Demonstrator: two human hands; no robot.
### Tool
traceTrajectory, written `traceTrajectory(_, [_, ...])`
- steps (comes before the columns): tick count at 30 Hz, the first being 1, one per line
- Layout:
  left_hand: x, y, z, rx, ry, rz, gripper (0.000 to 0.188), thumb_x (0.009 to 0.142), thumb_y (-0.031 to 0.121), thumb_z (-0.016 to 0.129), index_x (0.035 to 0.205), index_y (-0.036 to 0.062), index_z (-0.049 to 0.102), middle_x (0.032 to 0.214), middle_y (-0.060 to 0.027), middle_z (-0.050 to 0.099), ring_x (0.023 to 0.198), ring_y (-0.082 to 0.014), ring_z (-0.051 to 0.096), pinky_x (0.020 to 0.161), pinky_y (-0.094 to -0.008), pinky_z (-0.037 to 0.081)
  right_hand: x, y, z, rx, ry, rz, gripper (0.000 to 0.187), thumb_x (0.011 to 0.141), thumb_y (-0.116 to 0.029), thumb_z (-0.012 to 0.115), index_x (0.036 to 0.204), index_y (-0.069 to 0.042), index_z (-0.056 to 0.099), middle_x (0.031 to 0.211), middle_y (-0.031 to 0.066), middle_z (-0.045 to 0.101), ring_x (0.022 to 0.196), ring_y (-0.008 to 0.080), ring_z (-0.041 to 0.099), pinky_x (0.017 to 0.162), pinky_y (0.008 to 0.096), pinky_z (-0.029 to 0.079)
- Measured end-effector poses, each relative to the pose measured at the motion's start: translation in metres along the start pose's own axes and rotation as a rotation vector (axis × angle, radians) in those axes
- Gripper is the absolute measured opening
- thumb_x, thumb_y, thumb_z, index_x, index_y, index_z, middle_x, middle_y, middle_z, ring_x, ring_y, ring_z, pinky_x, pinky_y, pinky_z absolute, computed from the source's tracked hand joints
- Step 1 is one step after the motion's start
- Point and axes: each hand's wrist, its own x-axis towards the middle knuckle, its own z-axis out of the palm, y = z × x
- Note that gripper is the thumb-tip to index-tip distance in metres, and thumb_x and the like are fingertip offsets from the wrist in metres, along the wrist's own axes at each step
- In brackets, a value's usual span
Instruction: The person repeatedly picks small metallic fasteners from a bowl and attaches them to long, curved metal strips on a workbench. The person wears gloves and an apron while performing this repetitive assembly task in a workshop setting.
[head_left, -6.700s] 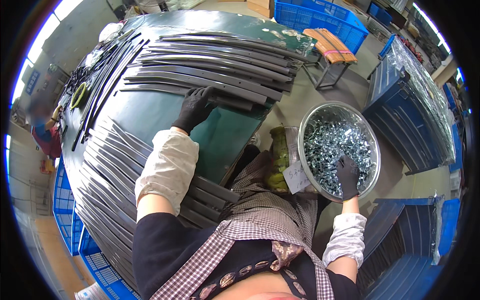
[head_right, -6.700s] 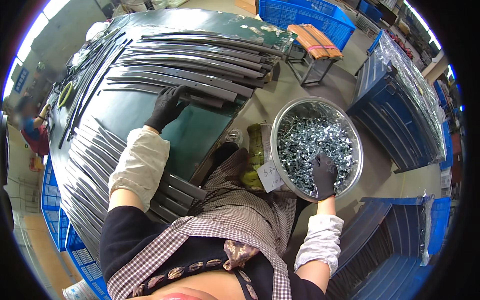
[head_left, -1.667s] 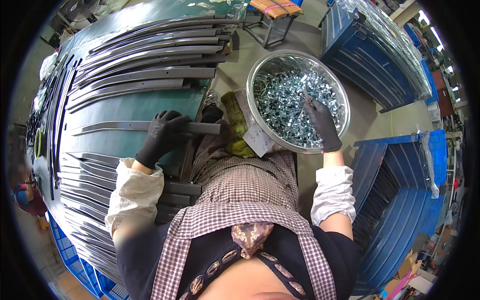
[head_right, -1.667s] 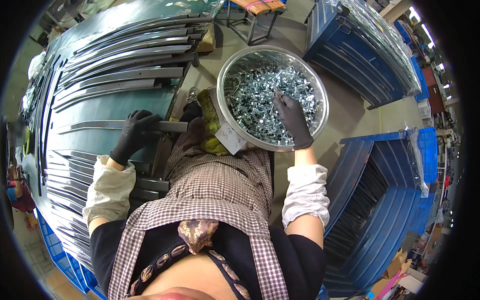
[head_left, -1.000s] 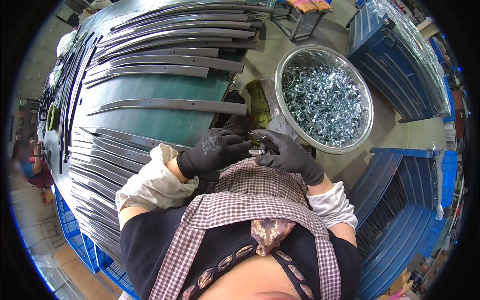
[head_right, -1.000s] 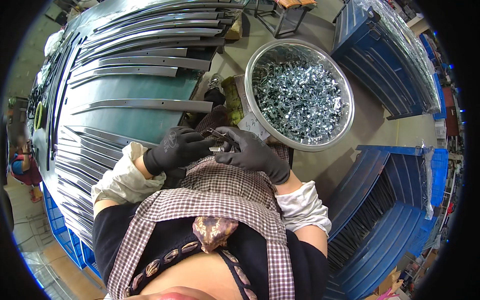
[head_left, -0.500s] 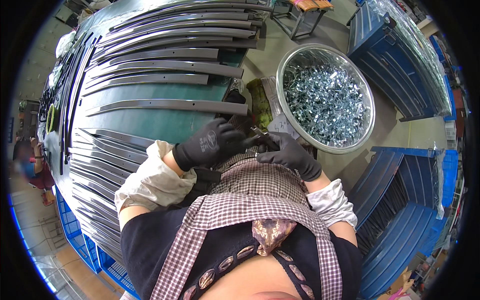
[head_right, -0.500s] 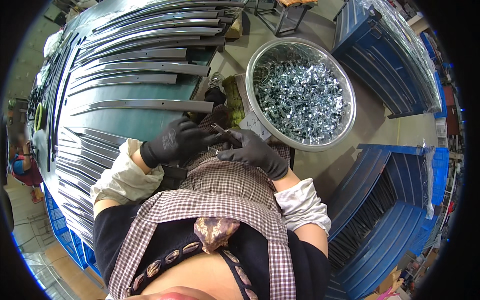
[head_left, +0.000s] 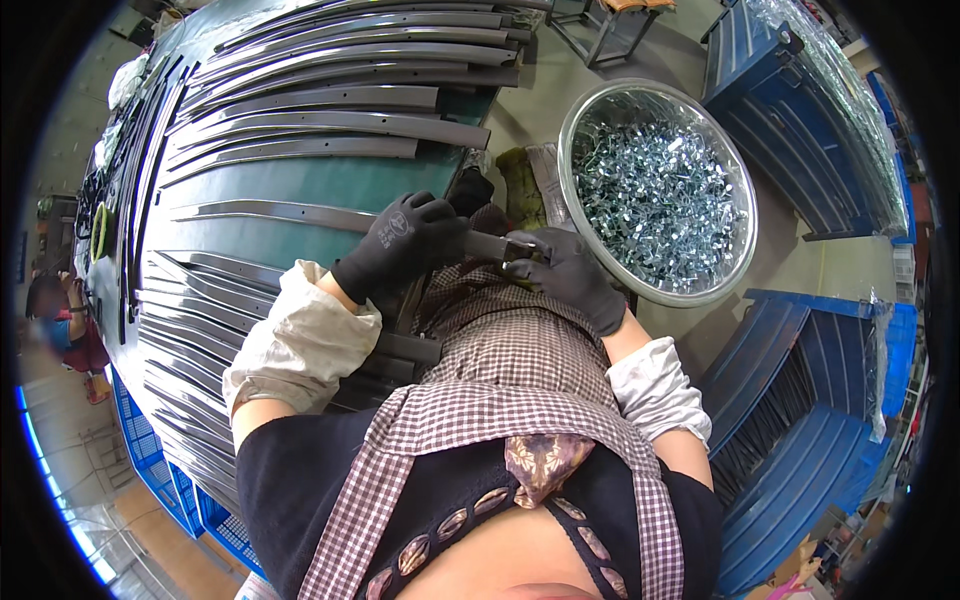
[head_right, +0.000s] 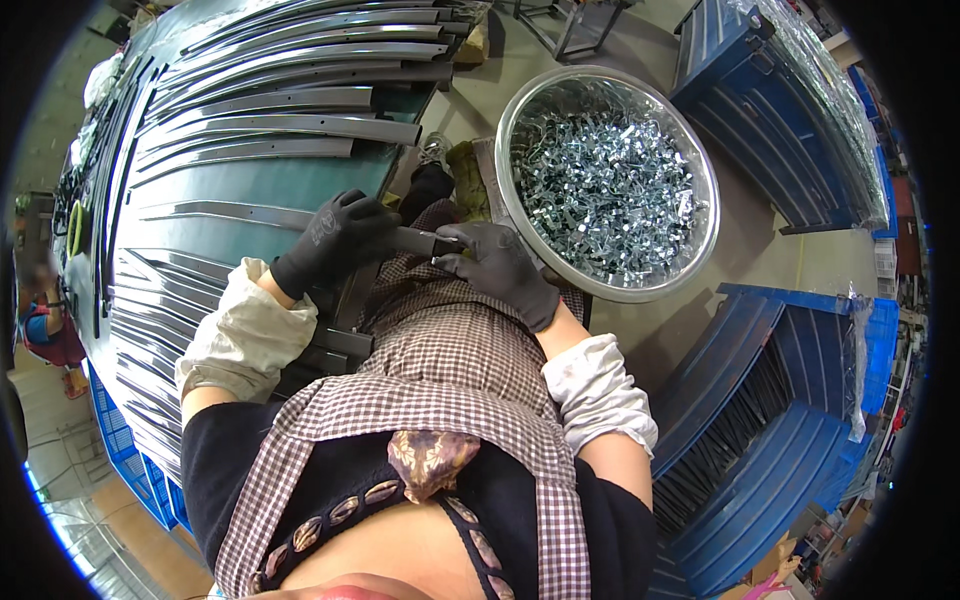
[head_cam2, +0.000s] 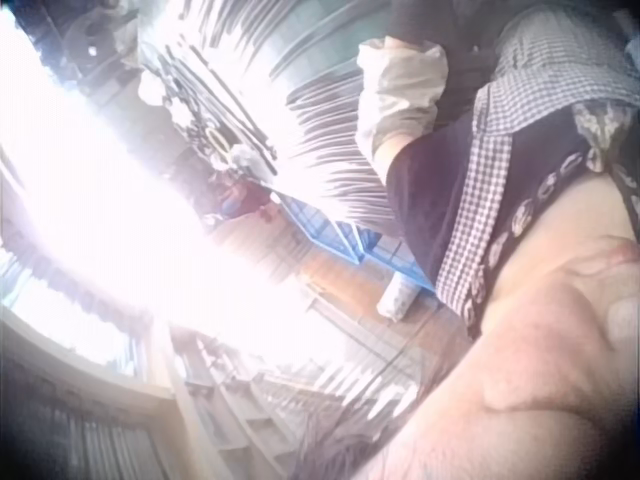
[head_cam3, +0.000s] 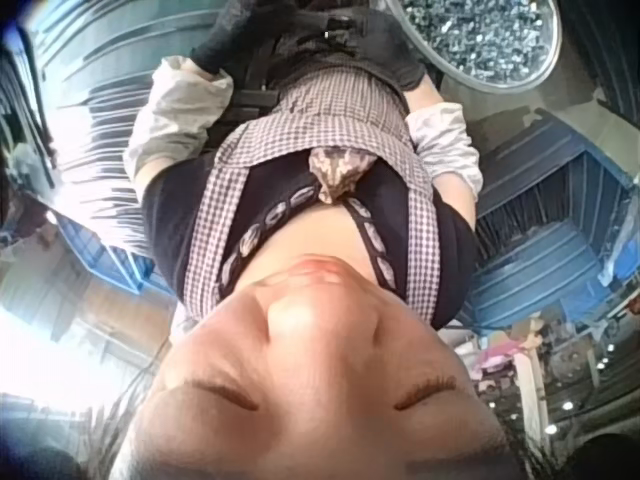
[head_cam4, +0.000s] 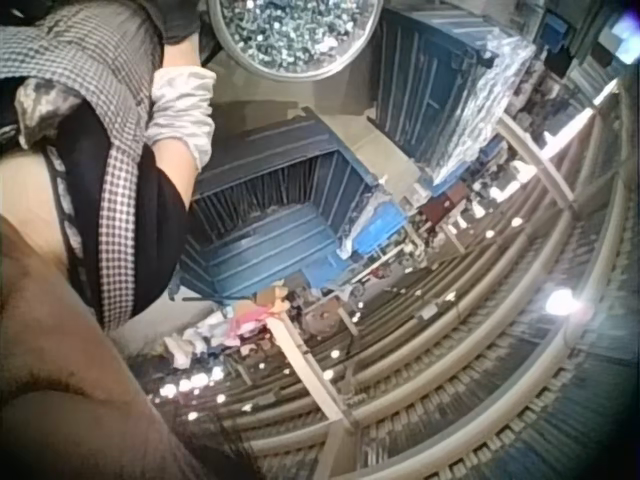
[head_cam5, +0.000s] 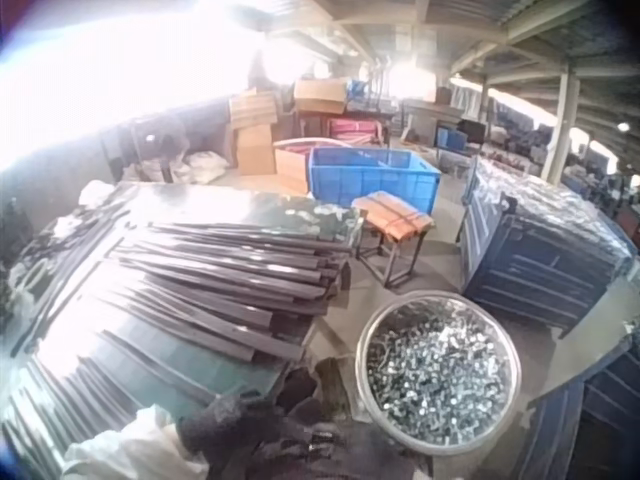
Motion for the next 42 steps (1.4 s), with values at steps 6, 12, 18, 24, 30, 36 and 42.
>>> traceTrajectory(6, [0.002, 0.002, -0.002, -0.046, 0.005, 0.002, 0.041, 0.07, 0.026, 0.083, 0.107, 0.0133, 0.071, 0.096, -0.0033, 0.064, 0.091, -0.0277, 0.061, 0.077, -0.0407, 0.053, 0.014, 0.013, -0.002, 0.276, -0.197, 0.301, 0.024, 0.09, -0.017, 0.075, 0.106, -0.002, 0.067, 0.081, 0.0079, 0.067, 0.072, 0.0184, 0.062, 0.067, 0.0339, 0.051])
traceTrajectory(12, [0.0, 0.004, -0.001, -0.028, 0.035, -0.015, 0.041, 0.07, 0.025, 0.083, 0.107, 0.0136, 0.071, 0.094, -0.0033, 0.062, 0.089, -0.0276, 0.061, 0.076, -0.0407, 0.053, -0.004, 0.0, -0.001, -0.354, 0.074, -0.028, 0.027, 0.096, -0.029, 0.064, 0.099, -0.002, 0.065, 0.085, 0.0156, 0.068, 0.076, 0.0344, 0.064, 0.07, 0.0449, 0.05])
traceTrajectory(18, [-0.001, 0.003, -0.001, 0.027, -0.003, 0.014, 0.045, 0.072, 0.026, 0.081, 0.113, 0.0109, 0.07, 0.096, -0.0055, 0.062, 0.088, -0.0291, 0.059, 0.077, -0.0421, 0.051, -0.036, -0.005, -0.023, -0.44, -0.114, 0.169, 0.025, 0.099, -0.026, 0.057, 0.104, -0.003, 0.066, 0.09, 0.0202, 0.068, 0.082, 0.0396, 0.066, 0.072, 0.0471, 0.051])
traceTrajectory(24, [-0.002, 0.003, -0.002, 0.093, -0.057, 0.061, 0.046, 0.074, 0.028, 0.079, 0.114, 0.0087, 0.07, 0.096, -0.0053, 0.061, 0.087, -0.0279, 0.058, 0.075, -0.0418, 0.05, -0.026, -0.004, -0.01, -0.487, -0.061, 0.019, 0.021, 0.094, -0.024, 0.06, 0.096, -0.004, 0.064, 0.087, 0.0185, 0.067, 0.078, 0.0384, 0.066, 0.067, 0.0469, 0.052])
traceTrajectory(30, [-0.002, -0.001, 0.001, 0.102, -0.049, 0.08, 0.044, 0.075, 0.03, 0.078, 0.113, 0.01, 0.069, 0.092, -0.0044, 0.061, 0.086, -0.0268, 0.059, 0.074, -0.0408, 0.051, -0.016, -0.022, -0.011, -0.672, -0.113, -0.021, 0.016, 0.091, -0.021, 0.062, 0.096, -0.006, 0.065, 0.087, 0.0166, 0.068, 0.076, 0.0364, 0.067, 0.065, 0.0456, 0.053])
traceTrajectory(36, [-0.002, 0.001, 0.003, 0.1, -0.056, 0.065, 0.044, 0.076, 0.031, 0.078, 0.115, 0.0112, 0.068, 0.092, -0.0042, 0.062, 0.087, -0.0268, 0.061, 0.075, -0.0409, 0.051, -0.03, -0.016, -0.017, -0.6, -0.076, -0.023, 0.015, 0.091, -0.021, 0.063, 0.097, -0.007, 0.065, 0.085, 0.0135, 0.069, 0.074, 0.0347, 0.067, 0.064, 0.045, 0.053])
traceTrajectory(42, [-0.001, 0.003, 0.002, 0.085, -0.04, 0.072, 0.043, 0.077, 0.031, 0.078, 0.114, 0.0115, 0.068, 0.092, -0.0046, 0.064, 0.086, -0.0285, 0.061, 0.074, -0.0418, 0.052, -0.014, -0.025, -0.007, -0.759, -0.064, -0.132, 0.014, 0.092, -0.022, 0.063, 0.095, -0.008, 0.063, 0.076, 0.0103, 0.065, 0.067, 0.0308, 0.067, 0.058, 0.0426, 0.053])
